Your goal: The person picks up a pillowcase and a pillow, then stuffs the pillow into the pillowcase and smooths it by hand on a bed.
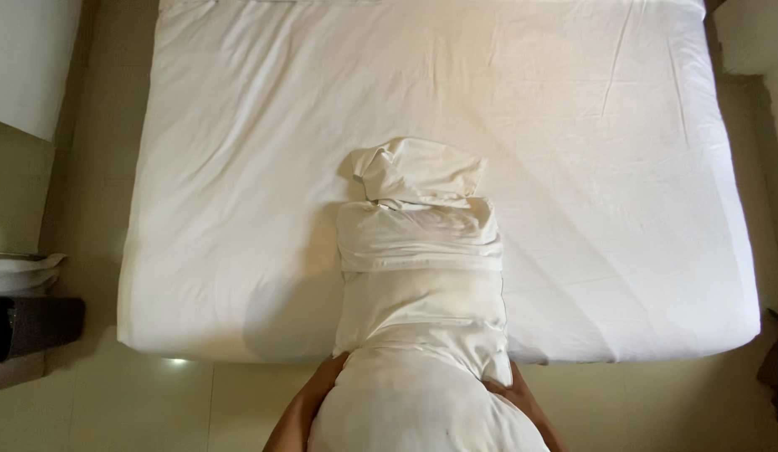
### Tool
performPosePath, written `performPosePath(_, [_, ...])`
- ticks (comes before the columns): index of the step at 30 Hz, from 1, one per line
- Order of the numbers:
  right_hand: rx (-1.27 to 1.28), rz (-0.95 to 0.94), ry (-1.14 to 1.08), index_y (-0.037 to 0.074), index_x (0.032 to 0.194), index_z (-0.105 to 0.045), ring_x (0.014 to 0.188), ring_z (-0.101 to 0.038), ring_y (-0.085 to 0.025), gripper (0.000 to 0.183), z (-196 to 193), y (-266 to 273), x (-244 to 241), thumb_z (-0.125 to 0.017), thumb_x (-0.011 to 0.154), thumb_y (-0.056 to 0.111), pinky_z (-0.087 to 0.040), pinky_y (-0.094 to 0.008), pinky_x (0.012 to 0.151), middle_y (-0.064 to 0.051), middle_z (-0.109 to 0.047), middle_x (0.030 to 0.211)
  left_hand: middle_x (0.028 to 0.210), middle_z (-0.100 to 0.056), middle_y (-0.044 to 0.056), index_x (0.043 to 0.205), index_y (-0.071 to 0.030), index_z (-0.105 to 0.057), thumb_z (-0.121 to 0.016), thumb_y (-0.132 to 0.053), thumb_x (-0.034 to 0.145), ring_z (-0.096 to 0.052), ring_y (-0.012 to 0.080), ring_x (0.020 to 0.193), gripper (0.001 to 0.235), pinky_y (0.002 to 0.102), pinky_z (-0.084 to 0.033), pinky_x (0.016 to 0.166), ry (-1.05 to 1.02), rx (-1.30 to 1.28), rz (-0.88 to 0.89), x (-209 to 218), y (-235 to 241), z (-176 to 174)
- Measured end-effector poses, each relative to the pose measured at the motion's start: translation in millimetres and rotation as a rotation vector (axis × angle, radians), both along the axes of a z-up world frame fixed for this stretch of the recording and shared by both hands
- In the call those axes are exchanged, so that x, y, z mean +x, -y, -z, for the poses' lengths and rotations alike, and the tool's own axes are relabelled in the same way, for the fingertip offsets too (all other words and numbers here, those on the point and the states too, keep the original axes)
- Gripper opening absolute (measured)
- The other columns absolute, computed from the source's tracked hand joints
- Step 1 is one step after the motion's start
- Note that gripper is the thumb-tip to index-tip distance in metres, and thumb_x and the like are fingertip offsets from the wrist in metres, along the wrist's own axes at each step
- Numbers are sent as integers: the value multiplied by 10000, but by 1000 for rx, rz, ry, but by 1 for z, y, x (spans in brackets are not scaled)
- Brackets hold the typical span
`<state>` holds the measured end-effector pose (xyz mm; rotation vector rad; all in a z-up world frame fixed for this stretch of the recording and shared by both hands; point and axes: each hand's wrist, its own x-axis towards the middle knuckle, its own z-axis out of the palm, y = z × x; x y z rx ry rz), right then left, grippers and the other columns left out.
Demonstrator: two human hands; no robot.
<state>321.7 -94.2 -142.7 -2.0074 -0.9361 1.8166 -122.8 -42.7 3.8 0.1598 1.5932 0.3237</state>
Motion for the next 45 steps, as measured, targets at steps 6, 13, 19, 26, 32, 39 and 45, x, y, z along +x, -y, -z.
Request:
performPosePath(6, [334, 12, 3, 120, 1468, -519, 1247, -614, -199, 842, -87, -63, -49, -875, 705, 130, -588, -379, 982, -77, -652, 1331, 772, -640, 100, 883, -63, -675, -527, -231, 904, -600, 262, 709, 225, 413, -433, 640, 53, 442, -249, -3, -37, 1])
performPosePath(13, [665, 36, 357, 87, 1546, -427, 1387, -524, -295, 853, -124, -124, -78, -753, 763, 175, -452, -431, 1131, -107, -557, 1503, 804, -531, 62, 910, -74, -535, -504, -124, 753, -491, 212, 745, 167, 377, -399, 687, -107, 762, -225, 18, -115, -135])
performPosePath(19, [447, -46, 320, 170, 1528, -464, 1281, -639, -278, 623, -134, -157, -99, -639, 950, 323, -495, -386, 1094, -80, -625, 1465, 948, -640, 38, 1141, -78, -615, -519, -111, 763, -578, 193, 873, 391, 347, -505, 836, -214, 1029, 20, 46, -147, -195])
performPosePath(26, [139, -39, -160, 109, 1492, -567, 1355, -626, -359, 674, -192, -156, -137, -431, 991, 539, -542, -483, 1042, -119, -629, 1495, 850, -623, 125, 1388, -59, -497, -468, -257, 845, -599, 313, 745, 579, 436, -456, 697, -450, 724, 344, 119, -163, -108])
performPosePath(32, [193, -214, -47, 109, 976, -451, 923, -525, -163, 561, -236, -167, -123, -549, 921, 658, -381, -298, 743, -23, -404, 946, 748, -419, 36, 863, -123, -361, -542, -261, 856, -410, 202, 677, 227, 395, -368, 628, -339, 739, 272, 163, -175, -93])
performPosePath(39, [53, 92, -109, 104, 928, -462, 893, -597, -180, 472, -232, -188, -43, -690, 896, 516, -498, -348, 707, -67, -614, 978, 770, -603, 70, 936, -94, -598, -571, -148, 1021, -593, 208, 616, 105, 360, -517, 534, 355, 618, -522, 137, -184, 5])
performPosePath(45, [-25, -53, 104, 43, 1560, -418, 1558, -331, -288, 1045, -194, -197, 20, -398, 822, 784, -212, -430, 1291, -151, -387, 1635, 1515, -548, 139, 1561, -110, -398, -466, -689, 944, -562, 338, 1353, 849, 457, -458, 1089, -432, 116, 139, 135, -139, 84])
